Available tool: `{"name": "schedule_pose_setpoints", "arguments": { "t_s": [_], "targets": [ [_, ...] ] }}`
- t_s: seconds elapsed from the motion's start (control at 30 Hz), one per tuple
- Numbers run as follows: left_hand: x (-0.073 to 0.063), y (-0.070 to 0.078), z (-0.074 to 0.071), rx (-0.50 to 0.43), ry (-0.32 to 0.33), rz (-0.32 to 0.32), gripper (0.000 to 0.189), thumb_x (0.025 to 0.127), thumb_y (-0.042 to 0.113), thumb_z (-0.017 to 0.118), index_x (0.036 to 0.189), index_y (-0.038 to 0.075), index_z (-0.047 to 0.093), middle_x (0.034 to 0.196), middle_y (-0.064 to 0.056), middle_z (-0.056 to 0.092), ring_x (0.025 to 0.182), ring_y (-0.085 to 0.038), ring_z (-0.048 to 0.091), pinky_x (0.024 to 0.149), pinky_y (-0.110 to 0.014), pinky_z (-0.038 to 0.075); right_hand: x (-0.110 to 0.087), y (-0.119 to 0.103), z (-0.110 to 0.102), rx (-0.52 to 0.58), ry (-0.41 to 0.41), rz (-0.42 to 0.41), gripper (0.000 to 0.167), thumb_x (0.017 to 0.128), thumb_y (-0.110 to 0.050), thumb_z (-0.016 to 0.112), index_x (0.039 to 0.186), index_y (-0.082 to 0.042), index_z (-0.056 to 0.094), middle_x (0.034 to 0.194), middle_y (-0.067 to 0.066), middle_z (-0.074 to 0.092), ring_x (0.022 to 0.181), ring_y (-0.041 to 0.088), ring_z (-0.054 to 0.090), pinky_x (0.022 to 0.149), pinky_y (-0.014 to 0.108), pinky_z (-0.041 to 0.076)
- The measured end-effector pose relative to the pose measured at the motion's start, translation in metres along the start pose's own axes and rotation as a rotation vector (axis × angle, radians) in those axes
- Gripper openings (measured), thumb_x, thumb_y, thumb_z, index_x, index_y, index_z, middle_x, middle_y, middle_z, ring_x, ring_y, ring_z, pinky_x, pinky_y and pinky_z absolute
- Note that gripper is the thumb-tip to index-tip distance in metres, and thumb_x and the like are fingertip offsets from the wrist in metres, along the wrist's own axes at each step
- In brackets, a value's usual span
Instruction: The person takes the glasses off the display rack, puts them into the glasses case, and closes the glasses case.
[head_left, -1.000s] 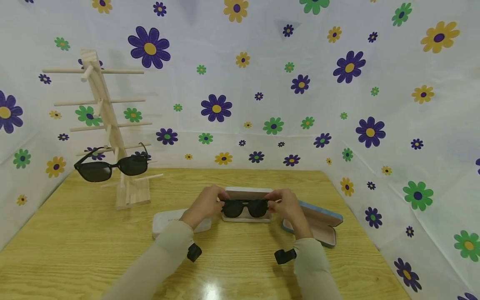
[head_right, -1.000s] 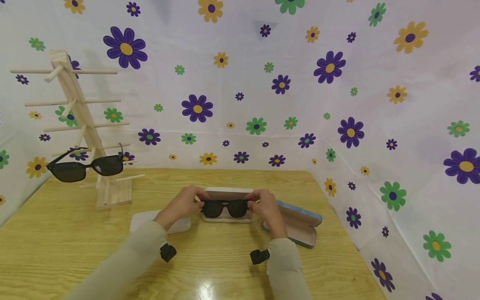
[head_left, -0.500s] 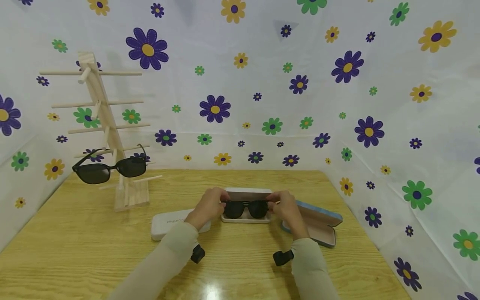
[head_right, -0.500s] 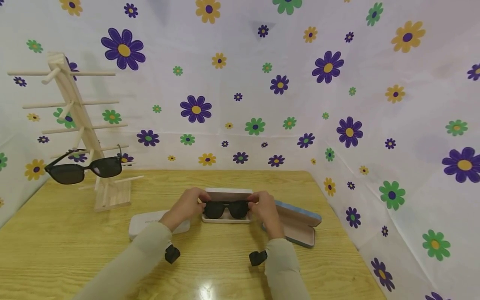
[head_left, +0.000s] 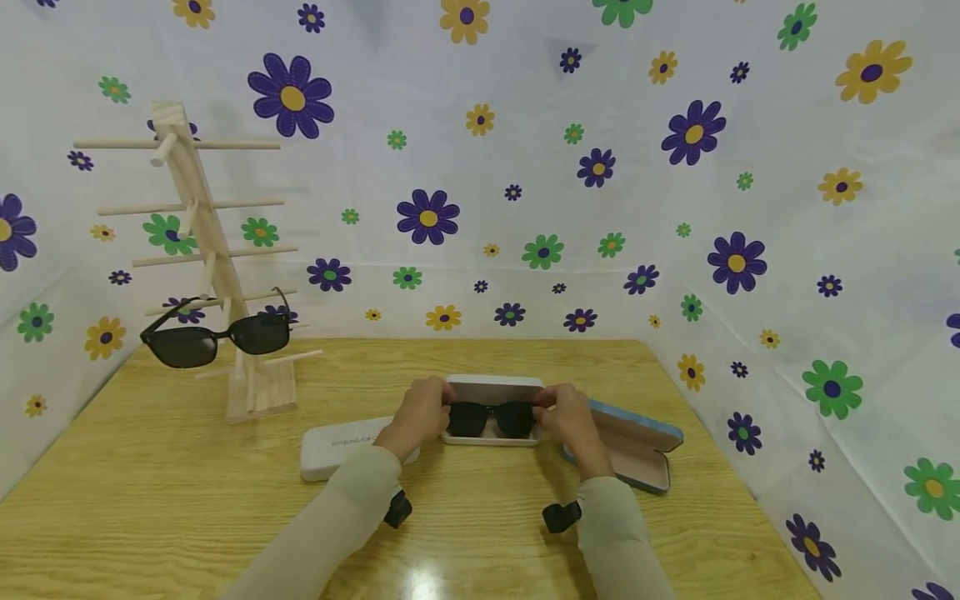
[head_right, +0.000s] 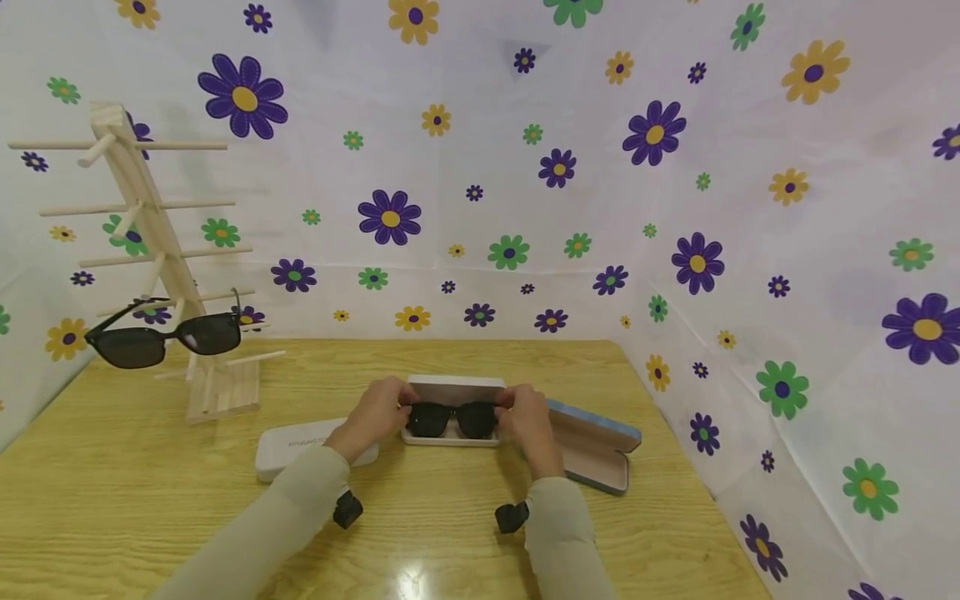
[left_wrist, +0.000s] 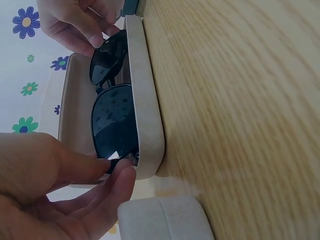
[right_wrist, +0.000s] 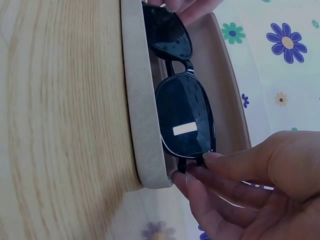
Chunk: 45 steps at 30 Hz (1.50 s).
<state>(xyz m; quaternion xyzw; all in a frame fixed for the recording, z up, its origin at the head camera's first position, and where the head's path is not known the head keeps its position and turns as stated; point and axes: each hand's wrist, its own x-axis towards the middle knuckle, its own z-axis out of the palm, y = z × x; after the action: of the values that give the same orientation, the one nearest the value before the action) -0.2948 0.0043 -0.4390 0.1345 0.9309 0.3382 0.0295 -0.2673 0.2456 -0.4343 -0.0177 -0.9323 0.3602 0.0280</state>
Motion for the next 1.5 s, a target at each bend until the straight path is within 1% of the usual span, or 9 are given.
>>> {"name": "schedule_pose_setpoints", "arguments": {
  "t_s": [0.13,0.27,0.4,0.63,0.9,1.1,1.27,1.4,1.5],
  "targets": [
    [0.001,0.001,0.001,0.008,-0.005,-0.027,0.018,0.096,-0.001,0.066,0.108,0.004,0.079,0.11,-0.014,0.077,0.107,-0.031,0.072,0.089,-0.043,0.06,0.0,-0.001,0.001,-0.03,0.014,0.011,0.017,0.093,-0.001,0.069,0.108,0.003,0.076,0.107,0.02,0.076,0.091,0.032,0.075,0.078,0.041,0.061],
    [0.002,0.0,0.002,0.011,0.014,-0.018,0.017,0.095,-0.001,0.066,0.106,0.003,0.079,0.108,-0.014,0.077,0.106,-0.031,0.072,0.088,-0.043,0.061,0.001,0.0,0.003,-0.06,0.017,0.03,0.016,0.092,-0.003,0.072,0.107,0.001,0.077,0.105,0.018,0.078,0.098,0.033,0.073,0.081,0.042,0.061],
    [0.001,-0.001,0.004,0.02,0.048,0.005,0.015,0.093,-0.003,0.067,0.102,0.002,0.079,0.103,-0.014,0.078,0.1,-0.03,0.073,0.086,-0.043,0.061,0.002,0.0,0.004,-0.084,0.005,0.047,0.018,0.092,-0.005,0.074,0.108,0.0,0.078,0.103,0.017,0.077,0.092,0.031,0.073,0.078,0.041,0.061],
    [0.001,-0.001,0.004,0.041,0.069,0.009,0.014,0.091,-0.004,0.068,0.098,0.0,0.08,0.1,-0.015,0.079,0.096,-0.029,0.074,0.084,-0.043,0.062,0.005,0.001,0.006,-0.158,0.007,0.034,0.018,0.091,-0.006,0.075,0.108,-0.001,0.078,0.102,0.017,0.077,0.099,0.036,0.071,0.084,0.046,0.06],
    [0.002,-0.003,0.005,0.057,0.096,0.012,0.014,0.089,-0.003,0.072,0.098,0.001,0.081,0.097,-0.013,0.079,0.093,-0.028,0.075,0.081,-0.041,0.062,0.005,0.002,0.009,-0.223,0.014,0.016,0.018,0.089,-0.006,0.077,0.106,0.0,0.079,0.099,0.017,0.077,0.096,0.035,0.072,0.084,0.046,0.06],
    [0.0,-0.007,0.004,0.024,0.11,0.023,0.014,0.087,-0.006,0.072,0.097,0.001,0.08,0.093,-0.013,0.078,0.088,-0.026,0.074,0.08,-0.04,0.061,0.001,-0.004,0.006,-0.208,-0.017,0.017,0.019,0.09,-0.006,0.076,0.108,0.002,0.078,0.101,0.018,0.077,0.098,0.036,0.072,0.085,0.046,0.06],
    [0.0,-0.013,-0.003,0.003,0.153,0.039,0.015,0.088,-0.007,0.068,0.096,-0.001,0.078,0.098,-0.015,0.077,0.091,-0.028,0.073,0.08,-0.041,0.061,-0.005,-0.012,-0.005,-0.153,-0.049,0.037,0.02,0.098,-0.011,0.068,0.112,0.002,0.076,0.11,0.019,0.075,0.104,0.035,0.071,0.088,0.047,0.06],
    [0.002,-0.015,-0.009,-0.005,0.184,0.038,0.015,0.097,0.002,0.064,0.105,-0.004,0.075,0.103,-0.018,0.077,0.078,-0.023,0.07,0.067,-0.034,0.058,-0.01,-0.019,-0.014,-0.162,-0.007,0.024,0.026,0.103,-0.016,0.063,0.111,0.005,0.076,0.102,0.019,0.077,0.082,0.025,0.072,0.072,0.038,0.059],
    [0.007,-0.015,-0.011,-0.041,0.164,0.009,0.025,0.104,0.016,0.06,0.116,-0.002,0.073,0.103,-0.017,0.077,0.069,-0.018,0.064,0.061,-0.031,0.053,-0.011,-0.021,-0.017,-0.178,0.038,0.019,0.032,0.104,-0.02,0.061,0.113,0.009,0.073,0.098,0.021,0.076,0.065,0.019,0.062,0.062,0.034,0.053]
  ]
}}
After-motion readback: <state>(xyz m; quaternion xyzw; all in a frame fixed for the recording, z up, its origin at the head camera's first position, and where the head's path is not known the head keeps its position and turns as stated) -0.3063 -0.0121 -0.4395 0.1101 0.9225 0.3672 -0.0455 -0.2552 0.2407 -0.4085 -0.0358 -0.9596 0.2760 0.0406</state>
